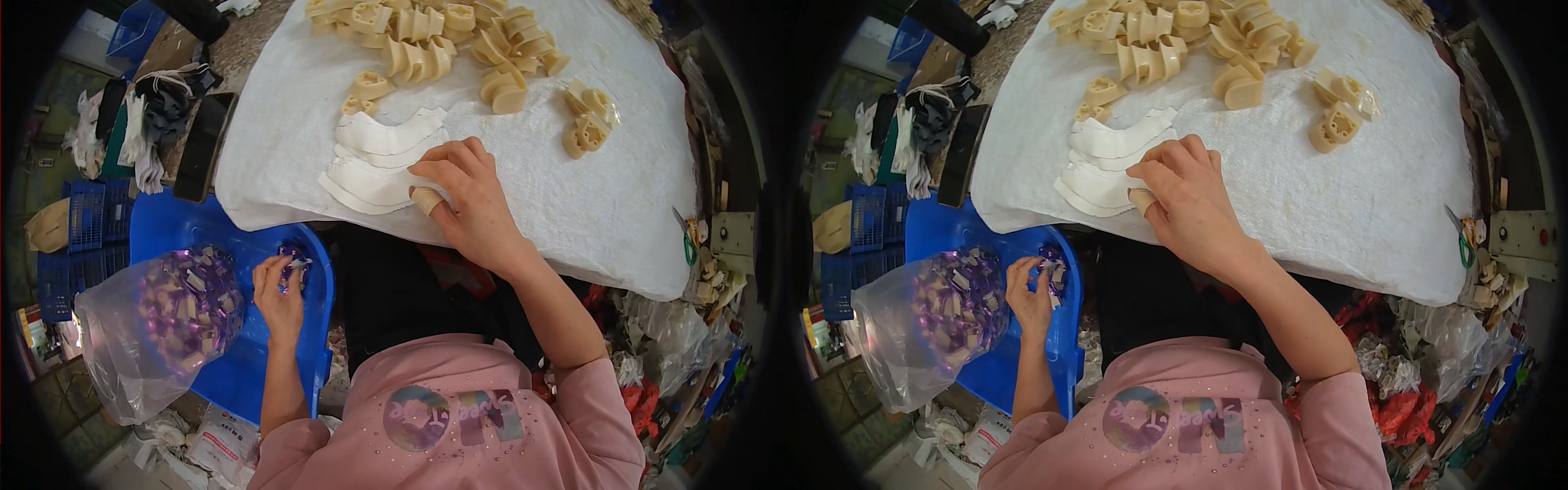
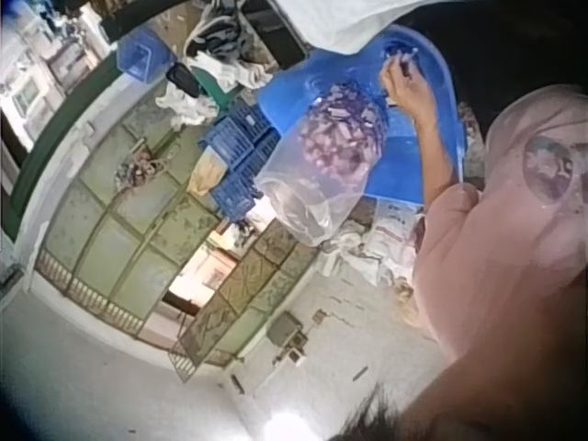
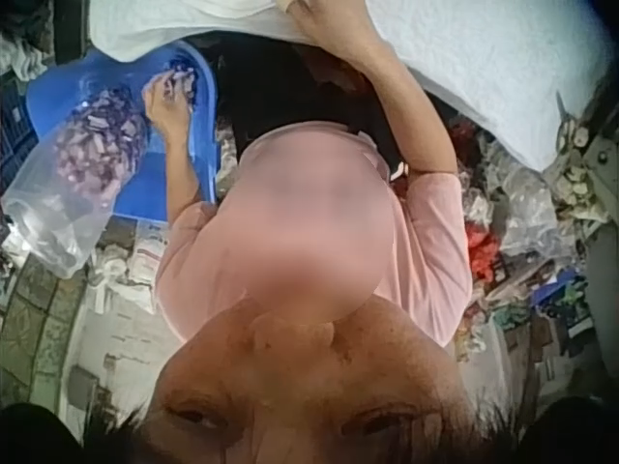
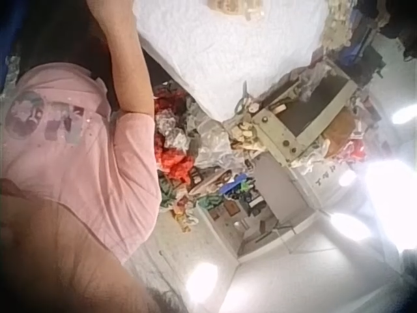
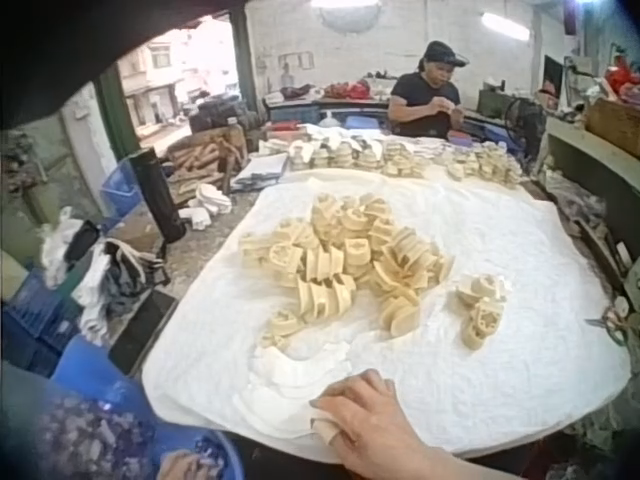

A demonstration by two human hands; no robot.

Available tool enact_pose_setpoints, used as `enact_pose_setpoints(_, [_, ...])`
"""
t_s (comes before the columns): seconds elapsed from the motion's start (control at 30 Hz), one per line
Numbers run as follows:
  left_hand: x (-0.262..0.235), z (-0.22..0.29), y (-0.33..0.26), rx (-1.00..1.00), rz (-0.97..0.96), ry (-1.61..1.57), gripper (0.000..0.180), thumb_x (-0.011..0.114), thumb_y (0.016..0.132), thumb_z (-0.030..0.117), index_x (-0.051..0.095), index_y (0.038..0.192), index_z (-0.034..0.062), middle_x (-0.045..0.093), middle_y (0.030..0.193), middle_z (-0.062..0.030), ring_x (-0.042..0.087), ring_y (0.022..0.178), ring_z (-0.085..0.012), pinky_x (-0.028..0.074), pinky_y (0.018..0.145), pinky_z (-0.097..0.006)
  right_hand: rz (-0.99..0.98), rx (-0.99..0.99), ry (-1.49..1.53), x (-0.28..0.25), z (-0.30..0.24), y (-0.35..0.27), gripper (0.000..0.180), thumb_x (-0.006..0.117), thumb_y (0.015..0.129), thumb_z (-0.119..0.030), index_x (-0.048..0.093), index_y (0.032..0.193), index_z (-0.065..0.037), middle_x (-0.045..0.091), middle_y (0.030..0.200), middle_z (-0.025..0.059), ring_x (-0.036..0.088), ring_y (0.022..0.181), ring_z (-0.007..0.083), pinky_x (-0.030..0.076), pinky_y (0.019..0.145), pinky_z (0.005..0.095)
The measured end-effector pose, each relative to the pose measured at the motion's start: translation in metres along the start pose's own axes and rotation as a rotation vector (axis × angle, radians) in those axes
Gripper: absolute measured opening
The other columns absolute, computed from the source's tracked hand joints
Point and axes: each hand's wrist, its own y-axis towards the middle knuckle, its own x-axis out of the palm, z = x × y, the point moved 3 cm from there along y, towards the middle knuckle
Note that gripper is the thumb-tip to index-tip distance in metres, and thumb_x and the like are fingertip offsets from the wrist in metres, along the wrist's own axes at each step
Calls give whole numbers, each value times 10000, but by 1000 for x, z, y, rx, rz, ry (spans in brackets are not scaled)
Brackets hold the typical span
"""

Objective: Assembling plastic shoe heel components with white foam or leather strips at a factory workbench.

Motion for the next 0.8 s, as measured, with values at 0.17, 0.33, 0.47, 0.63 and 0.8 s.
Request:
enact_pose_setpoints(0.17, [-1,36,31,64,125,-40,242,661,713,-40,636,946,18,598,988,-115,556,917,-287,444,815,-370,-29,-44,-86,16,-8,18,220,638,731,-50,643,951,-63,554,954,74,467,950,261,340,799,382])
enact_pose_setpoints(0.33, [21,85,64,333,137,-203,228,684,685,-39,636,893,41,595,980,-103,567,948,-288,437,828,-370,-92,-75,-377,39,-19,35,204,626,666,-26,635,867,-58,541,894,68,472,924,252,324,791,378])
enact_pose_setpoints(0.47, [35,95,69,428,62,-140,245,712,623,-58,645,841,33,608,949,-82,580,985,-264,414,870,-344,-54,-70,-449,54,-26,43,155,686,610,-81,632,751,-47,557,866,88,477,931,253,321,790,395])
enact_pose_setpoints(0.63, [39,92,68,461,114,-121,257,732,621,-19,622,844,47,593,945,-82,582,963,-276,426,810,-369,-37,-29,-414,59,-27,43,184,692,591,-77,631,763,-55,554,836,77,490,907,249,303,802,425])
enact_pose_setpoints(0.8, [41,89,67,421,108,-180,257,729,621,-64,647,849,22,608,969,-89,583,1009,-271,444,863,-352,18,-71,-378,59,-24,45,192,689,591,-67,633,775,-57,547,818,61,486,907,250,298,807,431])
